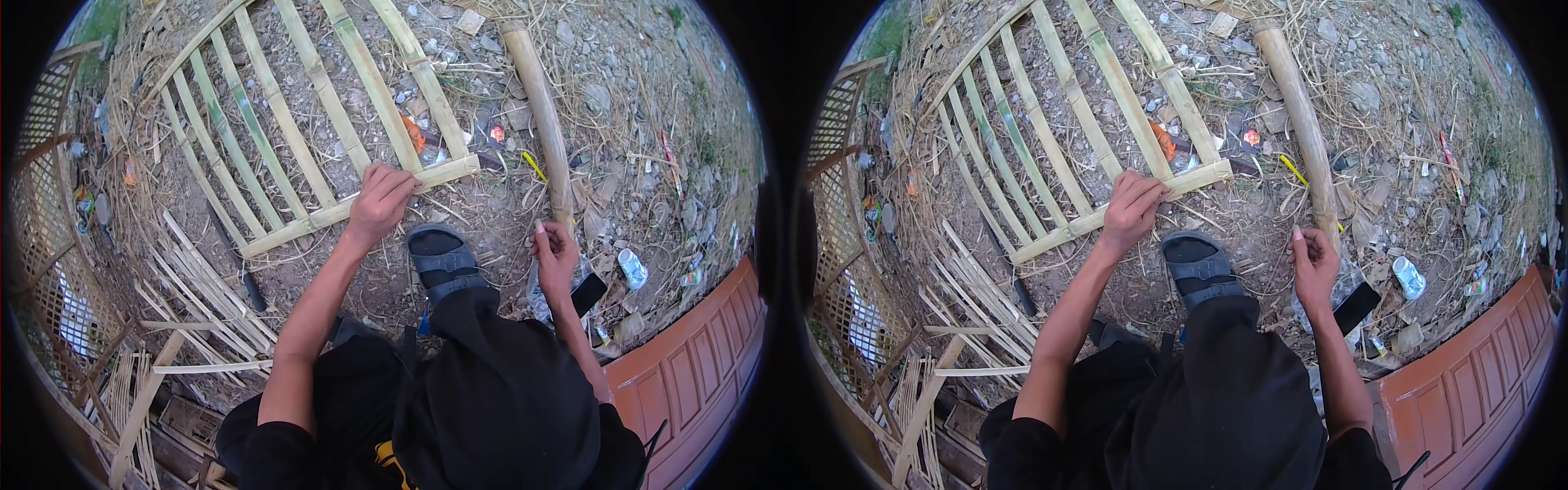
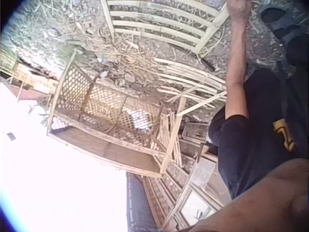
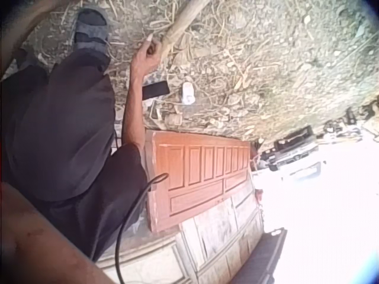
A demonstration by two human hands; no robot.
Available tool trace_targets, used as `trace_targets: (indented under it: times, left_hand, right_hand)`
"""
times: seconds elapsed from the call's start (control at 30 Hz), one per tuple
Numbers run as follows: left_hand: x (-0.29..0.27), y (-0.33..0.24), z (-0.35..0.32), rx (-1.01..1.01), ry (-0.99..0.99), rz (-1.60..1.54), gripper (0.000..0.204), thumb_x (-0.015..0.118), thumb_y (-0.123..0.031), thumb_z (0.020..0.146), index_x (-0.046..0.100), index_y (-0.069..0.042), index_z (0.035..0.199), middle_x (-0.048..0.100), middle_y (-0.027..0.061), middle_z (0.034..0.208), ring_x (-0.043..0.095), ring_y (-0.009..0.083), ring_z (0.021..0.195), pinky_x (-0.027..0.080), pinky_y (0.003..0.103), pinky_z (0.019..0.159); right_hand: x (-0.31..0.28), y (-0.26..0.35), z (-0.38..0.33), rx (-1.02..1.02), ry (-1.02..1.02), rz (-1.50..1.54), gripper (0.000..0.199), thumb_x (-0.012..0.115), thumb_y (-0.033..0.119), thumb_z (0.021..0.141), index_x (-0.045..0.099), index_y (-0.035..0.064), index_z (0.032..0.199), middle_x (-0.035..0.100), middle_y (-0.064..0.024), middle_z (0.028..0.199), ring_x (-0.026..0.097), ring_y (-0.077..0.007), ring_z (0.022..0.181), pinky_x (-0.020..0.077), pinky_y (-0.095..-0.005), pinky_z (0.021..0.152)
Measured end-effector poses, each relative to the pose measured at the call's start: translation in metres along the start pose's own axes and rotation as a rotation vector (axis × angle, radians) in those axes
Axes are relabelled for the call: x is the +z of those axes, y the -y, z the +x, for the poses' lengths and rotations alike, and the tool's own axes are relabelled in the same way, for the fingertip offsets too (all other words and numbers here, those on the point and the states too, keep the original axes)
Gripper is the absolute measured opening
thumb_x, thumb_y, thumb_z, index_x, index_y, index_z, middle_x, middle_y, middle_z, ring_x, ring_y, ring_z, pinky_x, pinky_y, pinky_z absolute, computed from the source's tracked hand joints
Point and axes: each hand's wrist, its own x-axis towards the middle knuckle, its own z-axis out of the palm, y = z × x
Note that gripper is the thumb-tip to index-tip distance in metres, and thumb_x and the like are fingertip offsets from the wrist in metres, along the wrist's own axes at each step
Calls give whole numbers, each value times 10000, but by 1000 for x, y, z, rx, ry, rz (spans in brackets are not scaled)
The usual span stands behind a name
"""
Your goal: The person positions thin bamboo strips into a lattice frame by hand, aligning them across the structure. They use a thick bamboo pole to press the strips into place and adjust the strips one by one to ensure alignment.
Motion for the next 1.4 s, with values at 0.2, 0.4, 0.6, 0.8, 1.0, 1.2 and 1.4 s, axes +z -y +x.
trace_targets:
  times: [0.2,0.4,0.6,0.8,1.0,1.2,1.4]
  left_hand:
    - [0,1,-1,19,2,7,270,731,38,667,684,7,931,657,90,951,607,273,838,477,408,788]
    - [0,1,-2,20,-2,9,258,734,33,678,686,3,930,658,86,949,606,270,842,479,404,784]
    - [1,-1,1,27,-3,11,239,738,31,696,686,1,926,657,76,942,596,264,828,472,402,778]
    - [2,0,-1,16,-10,18,277,732,37,656,687,-5,926,655,67,938,590,259,820,462,399,777]
    - [0,-2,0,7,-4,23,279,740,45,666,710,-15,937,663,63,927,588,249,798,476,394,780]
    - [2,-2,0,22,-5,27,306,733,31,637,700,-18,937,656,49,938,569,238,787,460,396,784]
    - [1,-2,-5,-1,24,64,319,732,58,669,733,-42,971,671,54,957,579,248,797,477,403,819]
  right_hand:
    - [2,-3,0,-8,2,-6,140,641,145,981,648,5,972,624,-3,764,540,-53,625,426,-204,575]
    - [2,-8,0,0,12,5,141,640,143,982,644,3,972,627,-5,760,543,-55,624,431,-207,575]
    - [3,-9,1,-8,23,42,144,641,148,981,642,4,978,635,-9,762,549,-57,627,433,-205,575]
    - [5,-4,0,19,43,10,131,606,135,998,626,5,995,615,-10,777,543,-62,634,426,-207,585]
    - [8,-8,-2,8,47,25,147,637,149,982,637,2,969,636,-15,758,549,-57,629,433,-209,577]
    - [11,-10,-8,-10,85,-56,172,646,164,975,647,-8,966,644,-23,752,567,-61,626,445,-210,584]
    - [3,0,-4,-66,46,-132,178,640,169,979,655,-8,976,650,-13,745,573,-60,613,446,-218,572]
